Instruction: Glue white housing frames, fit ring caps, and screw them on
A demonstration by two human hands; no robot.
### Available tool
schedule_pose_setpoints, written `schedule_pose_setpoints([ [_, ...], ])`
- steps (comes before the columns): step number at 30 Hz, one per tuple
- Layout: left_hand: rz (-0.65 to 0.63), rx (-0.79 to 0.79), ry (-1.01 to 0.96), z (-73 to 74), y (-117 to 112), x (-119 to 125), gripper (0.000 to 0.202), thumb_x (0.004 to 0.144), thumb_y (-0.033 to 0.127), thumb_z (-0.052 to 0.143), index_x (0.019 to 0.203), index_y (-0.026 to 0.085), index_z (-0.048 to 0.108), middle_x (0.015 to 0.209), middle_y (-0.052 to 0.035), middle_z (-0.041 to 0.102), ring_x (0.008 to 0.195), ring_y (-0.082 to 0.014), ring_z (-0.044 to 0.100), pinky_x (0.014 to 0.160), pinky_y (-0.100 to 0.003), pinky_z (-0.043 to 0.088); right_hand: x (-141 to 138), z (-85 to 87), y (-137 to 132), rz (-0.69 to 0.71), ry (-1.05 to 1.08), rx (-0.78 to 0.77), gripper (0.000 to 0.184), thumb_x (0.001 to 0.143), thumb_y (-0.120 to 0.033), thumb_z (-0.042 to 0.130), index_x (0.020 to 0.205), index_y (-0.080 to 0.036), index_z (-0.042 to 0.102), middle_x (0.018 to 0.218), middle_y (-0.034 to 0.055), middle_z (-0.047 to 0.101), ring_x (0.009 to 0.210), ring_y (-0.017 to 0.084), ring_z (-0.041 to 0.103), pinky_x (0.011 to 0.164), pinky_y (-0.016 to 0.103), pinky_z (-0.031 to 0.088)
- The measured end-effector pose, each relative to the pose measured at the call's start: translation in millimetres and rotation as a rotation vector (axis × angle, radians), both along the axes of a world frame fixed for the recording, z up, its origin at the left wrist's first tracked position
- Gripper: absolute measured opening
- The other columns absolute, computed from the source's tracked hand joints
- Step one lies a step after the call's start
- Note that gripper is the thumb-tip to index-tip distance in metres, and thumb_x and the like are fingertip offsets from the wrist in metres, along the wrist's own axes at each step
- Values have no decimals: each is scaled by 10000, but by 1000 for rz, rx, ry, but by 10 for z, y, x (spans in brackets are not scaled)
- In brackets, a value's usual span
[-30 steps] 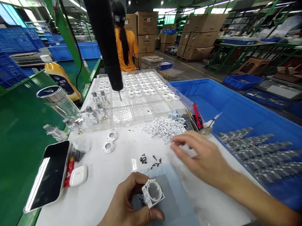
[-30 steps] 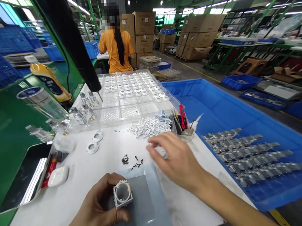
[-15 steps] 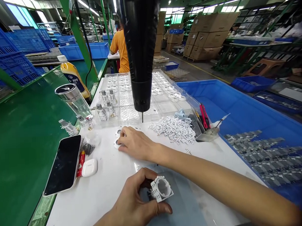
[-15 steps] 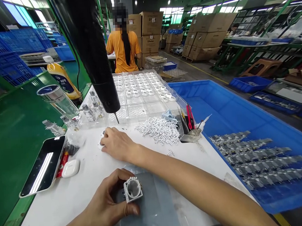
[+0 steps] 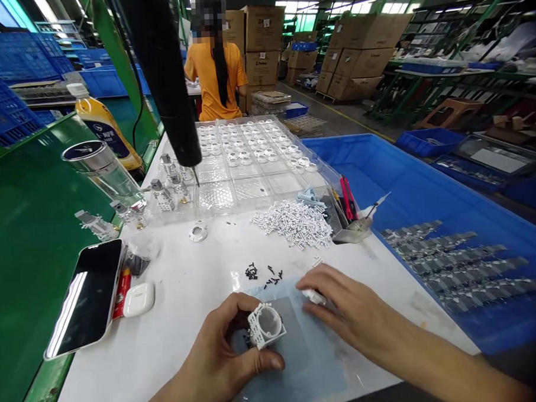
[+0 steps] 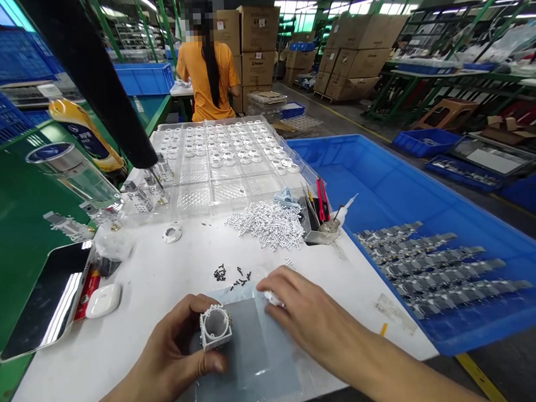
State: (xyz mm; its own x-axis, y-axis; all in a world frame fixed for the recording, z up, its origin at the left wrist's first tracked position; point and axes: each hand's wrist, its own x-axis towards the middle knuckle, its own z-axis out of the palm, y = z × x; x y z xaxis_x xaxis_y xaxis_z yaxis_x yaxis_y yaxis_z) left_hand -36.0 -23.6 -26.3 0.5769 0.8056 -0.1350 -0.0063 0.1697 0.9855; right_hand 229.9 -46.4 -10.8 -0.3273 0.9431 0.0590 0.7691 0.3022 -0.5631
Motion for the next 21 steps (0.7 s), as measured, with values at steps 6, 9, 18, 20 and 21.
schedule_pose_setpoints([
  [6,-37,19,35,49,1,-15,283,847,330,826,1022,205,642,986,-29,648,939,-209,585,840,-308,458,-105,-31,-262,89,-9,-53,305,1000,-156,555,1285,-262,536,1143,67,625,1013,235,664,826,409,586],
  [9,-42,14,34,44,2,-13,288,848,341,821,1023,202,641,990,-36,649,929,-212,584,816,-303,463,-122,50,-277,64,-50,-59,315,972,-181,609,1270,-257,540,1202,85,615,1055,257,652,809,416,599],
  [18,-69,-1,12,18,-11,-48,298,851,369,810,1052,209,659,974,-37,631,917,-218,562,797,-306,440,-45,185,-244,-25,45,-150,392,988,-384,614,1368,-354,525,1359,45,590,1200,234,612,978,436,603],
  [20,-84,-3,21,51,-6,-50,308,864,384,789,1081,209,657,975,-37,625,905,-218,561,787,-306,441,-60,231,-257,-102,164,-173,455,966,-427,648,1400,-407,512,1389,21,585,1113,192,655,938,366,624],
  [21,-92,7,33,73,-3,-48,296,878,375,769,1098,214,656,984,-37,626,904,-218,565,789,-307,445,-76,252,-266,-127,219,-187,467,951,-433,670,1394,-424,522,1377,11,598,1045,171,674,906,336,634],
])
